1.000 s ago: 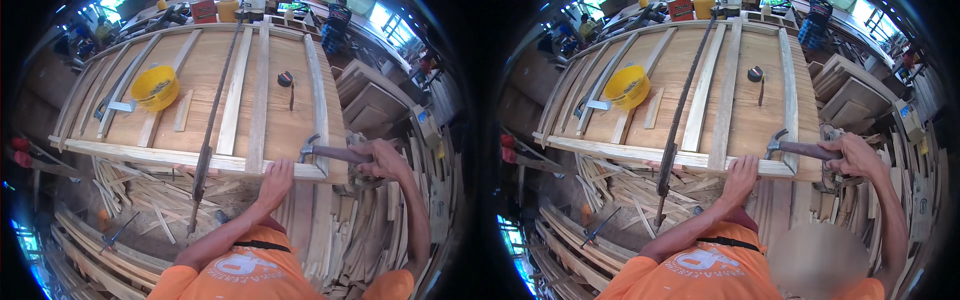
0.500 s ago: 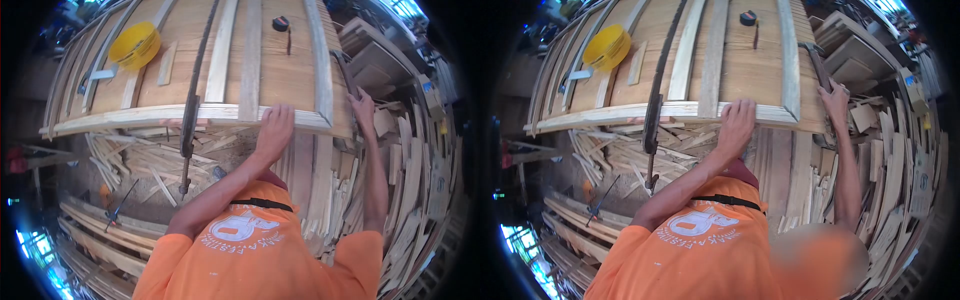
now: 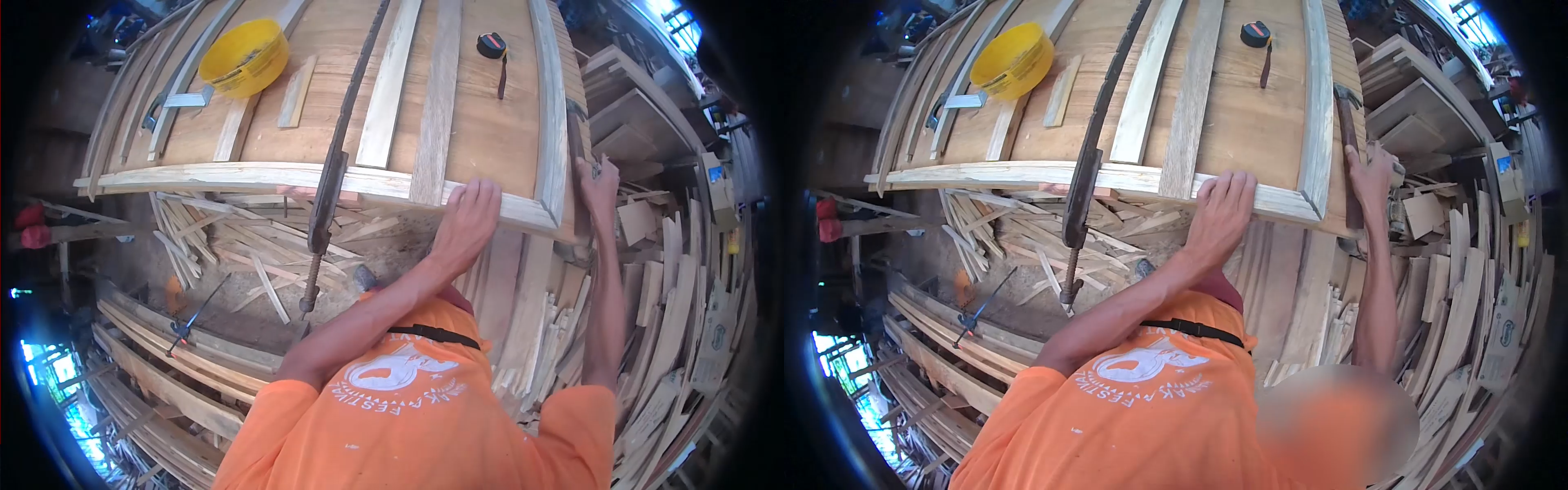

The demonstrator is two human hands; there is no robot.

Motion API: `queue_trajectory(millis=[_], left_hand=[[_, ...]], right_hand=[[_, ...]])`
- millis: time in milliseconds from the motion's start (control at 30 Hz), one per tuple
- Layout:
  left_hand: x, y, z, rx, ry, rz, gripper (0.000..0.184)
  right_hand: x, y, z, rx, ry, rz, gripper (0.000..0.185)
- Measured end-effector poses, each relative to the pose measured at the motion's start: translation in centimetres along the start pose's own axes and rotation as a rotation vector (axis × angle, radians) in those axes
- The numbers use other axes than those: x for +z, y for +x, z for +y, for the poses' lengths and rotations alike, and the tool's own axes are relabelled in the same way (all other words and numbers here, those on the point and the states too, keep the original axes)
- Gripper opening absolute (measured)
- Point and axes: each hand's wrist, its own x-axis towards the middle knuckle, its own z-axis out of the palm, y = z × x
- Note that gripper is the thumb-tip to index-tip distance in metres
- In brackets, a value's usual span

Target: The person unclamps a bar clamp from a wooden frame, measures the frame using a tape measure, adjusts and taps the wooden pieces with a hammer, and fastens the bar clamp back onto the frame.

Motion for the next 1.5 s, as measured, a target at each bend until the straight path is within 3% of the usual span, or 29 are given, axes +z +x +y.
queue_trajectory(millis=[67,133,233,267,333,367,467,633,967,1033,1067,1100,1133,1167,1200,1300,1433,1500], left_hand=[[0.0,-0.4,0.1,-0.01,-0.022,-0.016,0.054],[0.0,-0.2,-0.1,0.002,-0.023,-0.01,0.058],[-0.4,-0.4,-0.3,0.031,0.012,-0.037,0.047],[0.2,-0.9,0.1,0.032,0.014,-0.037,0.047],[1.9,-2.4,0.6,-0.27,-1.16,0.291,0.046],[2.0,-2.7,0.4,-0.371,-1.398,0.312,0.046],[1.1,-2.6,-0.3,-0.461,-1.262,-0.007,0.047],[0.6,-3.3,-0.7,-0.454,-1.283,-0.091,0.048],[0.4,-3.0,-0.7,-0.422,-1.232,-0.182,0.049],[0.6,-2.2,-0.9,-0.397,-1.176,-0.188,0.049],[0.3,-1.6,-0.9,-0.388,-1.099,-0.219,0.051],[0.0,-0.5,-1.0,-0.357,-1.009,-0.225,0.052],[0.9,-0.7,-1.0,-0.135,-0.618,-0.15,0.053],[1.9,-1.6,-1.0,0.059,-0.228,-0.075,0.053],[1.8,-1.7,-0.9,0.08,-0.215,-0.047,0.053],[2.0,-1.4,-0.7,0.037,-0.178,-0.166,0.051],[1.0,-1.7,-0.7,0.039,-0.157,-0.224,0.052],[0.9,-1.8,-0.8,0.044,-0.199,-0.204,0.051]], right_hand=[[-4.6,0.8,-4.2,0.204,0.341,-0.009,0.054],[-10.7,1.0,-11.2,0.211,0.617,-0.264,0.049],[-14.4,-3.3,-20.3,-0.324,0.705,-0.344,0.048],[-14.4,-5.6,-23.8,-0.319,0.703,-0.331,0.05],[-14.1,-7.9,-28.4,-0.403,0.619,-0.282,0.054],[-13.0,-8.5,-28.7,-0.405,0.621,-0.278,0.054],[-9.7,-9.6,-28.7,-0.377,0.522,-0.203,0.055],[-8.5,-10.2,-29.0,-0.305,0.515,-0.097,0.032],[-8.6,-9.3,-28.6,-0.421,0.533,-0.06,0.033],[-9.3,-7.9,-29.3,-0.093,0.688,-0.178,0.042],[-8.8,-7.0,-29.5,-0.11,0.69,-0.137,0.042],[-7.6,-5.2,-29.5,0.06,0.818,-0.188,0.048],[-6.4,-3.6,-29.5,0.231,0.948,-0.25,0.055],[-4.8,-2.7,-29.5,0.258,1.021,-0.29,0.062],[-3.7,-1.9,-29.6,0.238,1.026,-0.257,0.062],[-2.3,-0.4,-29.6,0.298,1.23,-0.56,0.067],[-2.9,-1.0,-29.9,0.243,1.291,-0.6,0.064],[-2.5,-1.5,-29.2,0.253,1.138,-0.53,0.058]])
